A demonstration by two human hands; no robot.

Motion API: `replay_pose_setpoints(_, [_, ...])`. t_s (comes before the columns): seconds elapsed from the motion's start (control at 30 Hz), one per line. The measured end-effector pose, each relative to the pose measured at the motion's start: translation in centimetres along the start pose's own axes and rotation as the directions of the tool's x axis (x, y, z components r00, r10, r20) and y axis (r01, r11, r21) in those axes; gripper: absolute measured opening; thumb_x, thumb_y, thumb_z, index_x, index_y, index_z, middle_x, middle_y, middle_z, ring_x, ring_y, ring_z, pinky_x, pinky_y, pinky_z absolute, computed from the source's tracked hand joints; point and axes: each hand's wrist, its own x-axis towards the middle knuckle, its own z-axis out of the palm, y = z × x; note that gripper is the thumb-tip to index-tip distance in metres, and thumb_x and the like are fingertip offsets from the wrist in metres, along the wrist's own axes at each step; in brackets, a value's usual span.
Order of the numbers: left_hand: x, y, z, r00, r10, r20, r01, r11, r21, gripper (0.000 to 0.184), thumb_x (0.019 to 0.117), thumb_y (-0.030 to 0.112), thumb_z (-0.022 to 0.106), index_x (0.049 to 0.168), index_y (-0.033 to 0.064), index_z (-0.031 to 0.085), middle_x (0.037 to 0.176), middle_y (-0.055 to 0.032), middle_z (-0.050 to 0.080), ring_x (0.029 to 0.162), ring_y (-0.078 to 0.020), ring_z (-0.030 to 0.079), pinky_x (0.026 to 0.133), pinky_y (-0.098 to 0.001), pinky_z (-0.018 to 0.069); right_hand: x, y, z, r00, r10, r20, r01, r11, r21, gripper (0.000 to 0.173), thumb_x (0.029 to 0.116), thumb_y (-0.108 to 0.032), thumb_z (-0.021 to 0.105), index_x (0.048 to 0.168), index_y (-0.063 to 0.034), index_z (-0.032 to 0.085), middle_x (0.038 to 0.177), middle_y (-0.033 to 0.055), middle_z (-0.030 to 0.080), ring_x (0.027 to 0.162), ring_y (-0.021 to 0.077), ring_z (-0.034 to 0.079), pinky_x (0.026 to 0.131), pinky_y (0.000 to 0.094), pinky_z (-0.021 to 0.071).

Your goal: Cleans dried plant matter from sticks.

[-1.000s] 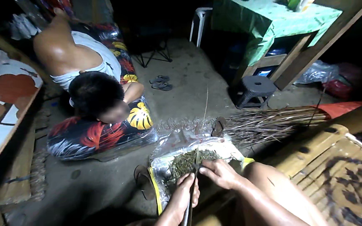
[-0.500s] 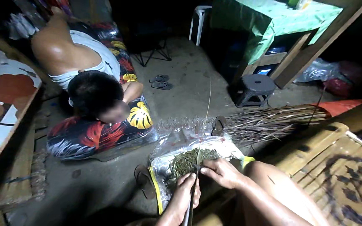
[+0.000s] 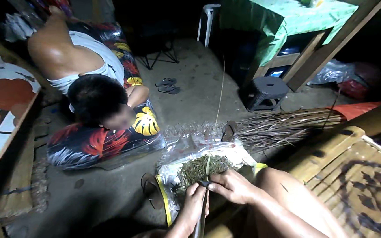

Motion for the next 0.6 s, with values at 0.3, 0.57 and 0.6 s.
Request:
replay_pose_setpoints(0.3, [-0.2,0.4,0.2,0.999,0.011,0.052,-0.014,0.998,0.067,0.033,0.1115,0.016,0.032,0.092,0.0061,0.057,0.059,0.0052,0.046,0.046,-0.0026,0.046,0.045,-0.0164,0.0426,-0.1,2.9,-2.9,0.941,0.298,-0.164,-0.288,0.954,0.082,0.046,0.1041,-0.041,0.041,0.086,-0.0051,0.064,0.065,0.0036,0.052,0.061,0.0173,0.054,0.060,0.0418,0.0436])
replay_pose_setpoints(0.57, [0.0,0.0,-0.4,0.985,-0.012,0.169,0.051,0.971,-0.232,0.040,0.1110,0.020,0.023,0.088,0.0100,0.053,0.058,0.0068,0.043,0.042,0.0002,0.039,0.041,-0.0130,0.0358,0.0,1.4,0.7,0.989,0.042,-0.139,-0.016,0.984,0.180,0.052,0.1058,-0.046,0.041,0.086,-0.0058,0.065,0.061,0.0036,0.053,0.056,0.0143,0.054,0.054,0.0375,0.0437])
replay_pose_setpoints(0.6, [-0.1,0.1,-0.3,0.983,-0.020,0.181,0.066,0.966,-0.251,0.039,0.1111,0.020,0.023,0.088,0.0103,0.053,0.058,0.0070,0.043,0.042,0.0005,0.038,0.041,-0.0126,0.0355,0.0,1.7,0.5,0.985,0.067,-0.158,-0.046,0.990,0.130,0.052,0.1056,-0.047,0.040,0.090,-0.0056,0.068,0.064,0.0058,0.058,0.059,0.0176,0.058,0.056,0.0415,0.0469])
